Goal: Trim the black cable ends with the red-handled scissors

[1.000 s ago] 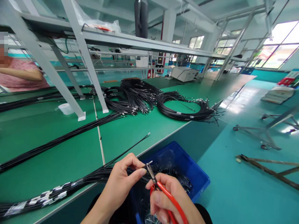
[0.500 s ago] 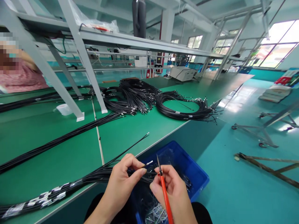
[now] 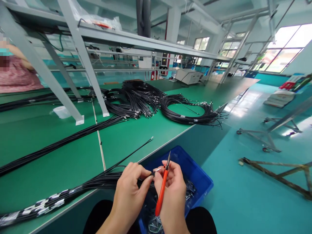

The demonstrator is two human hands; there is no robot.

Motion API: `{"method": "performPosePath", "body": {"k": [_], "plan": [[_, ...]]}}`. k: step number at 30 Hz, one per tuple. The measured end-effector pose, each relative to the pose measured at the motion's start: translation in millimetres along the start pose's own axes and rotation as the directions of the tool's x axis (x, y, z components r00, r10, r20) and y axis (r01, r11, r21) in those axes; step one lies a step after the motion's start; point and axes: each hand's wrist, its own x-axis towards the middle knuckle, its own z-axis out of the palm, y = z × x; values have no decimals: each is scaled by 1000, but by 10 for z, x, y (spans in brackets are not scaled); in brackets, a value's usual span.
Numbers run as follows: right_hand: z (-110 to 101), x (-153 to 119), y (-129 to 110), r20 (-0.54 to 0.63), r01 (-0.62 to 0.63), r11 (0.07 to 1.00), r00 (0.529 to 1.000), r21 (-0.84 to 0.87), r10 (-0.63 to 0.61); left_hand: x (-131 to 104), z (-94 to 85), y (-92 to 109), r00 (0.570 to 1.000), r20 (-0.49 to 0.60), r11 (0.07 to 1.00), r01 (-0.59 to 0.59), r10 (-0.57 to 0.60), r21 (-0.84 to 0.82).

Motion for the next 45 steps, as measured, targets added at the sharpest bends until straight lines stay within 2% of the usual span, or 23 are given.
{"method": "performPosePath", "body": {"k": [3, 8, 11, 14, 16, 18, 19, 20, 21, 22, 23, 24, 28, 30, 35, 39, 42, 43, 44, 45], "plan": [[-7, -28, 27, -7, 60, 996, 998, -59, -60, 5, 17, 15, 1000, -24, 998, -15, 16, 62], [10, -28, 58, -68, 143, 955, 984, -261, -166, -14, 58, 38, 995, -69, 984, -55, 67, 169], [32, -61, 88, -60, 185, 912, 973, -366, -221, -21, 64, 28, 994, -83, 986, -55, 69, 155], [15, -106, 90, -21, 240, 881, 962, -408, -271, 3, 32, -13, 998, -64, 999, 10, -6, 50], [-51, -94, 66, 33, 221, 920, 974, -324, -222, 38, -9, -56, 997, -25, 994, 71, -73, -81], [-164, -40, 23, 192, 89, 983, 980, -158, -58, 85, -62, -101, 991, 27, 963, 131, -129, -235], [-230, -5, -3, 315, -13, 997, 948, -76, 36, 110, -90, -122, 987, 54, 938, 161, -151, -306], [-296, 28, -30, 456, -130, 991, 881, -19, 124, 135, -118, -139, 982, 83, 909, 190, -171, -371], [-355, 53, -57, 580, -243, 970, 793, 19, 187, 158, -144, -153, 976, 114, 877, 219, -188, -428], [-404, 68, -82, 664, -327, 944, 714, 35, 223, 178, -167, -163, 969, 143, 843, 246, -201, -478], [-439, 70, -104, 713, -385, 922, 658, 43, 242, 193, -186, -170, 963, 170, 810, 269, -211, -521], [-458, 62, -120, 730, -414, 909, 637, 51, 249, 204, -201, -174, 957, 194, 779, 289, -217, -556], [-427, -7, -115, 706, -420, 904, 663, 75, 250, 205, -222, -174, 942, 258, 690, 334, -216, -642], [-390, -20, -86, 720, -431, 899, 649, 83, 245, 193, -218, -169, 940, 268, 669, 340, -213, -661], [-345, 17, -56, 703, -428, 896, 673, 115, 231, 172, -214, -164, 945, 247, 698, 324, -212, -638], [-334, 68, -45, 741, -452, 890, 619, 64, 261, 178, -204, -191, 955, 221, 723, 294, -197, -625], [-349, 84, -11, 725, -422, 897, 578, -128, 375, 176, -145, -216, 957, 207, 754, 286, -201, -592], [-361, 84, 1, 707, -401, 898, 582, -180, 402, 166, -111, -218, 959, 194, 776, 281, -207, -564], [-377, 84, 11, 689, -371, 907, 606, -197, 398, 151, -71, -216, 963, 175, 810, 268, -207, -521], [-396, 86, 18, 664, -333, 927, 656, -172, 359, 131, -30, -210, 969, 162, 854, 241, -186, -461]]}}
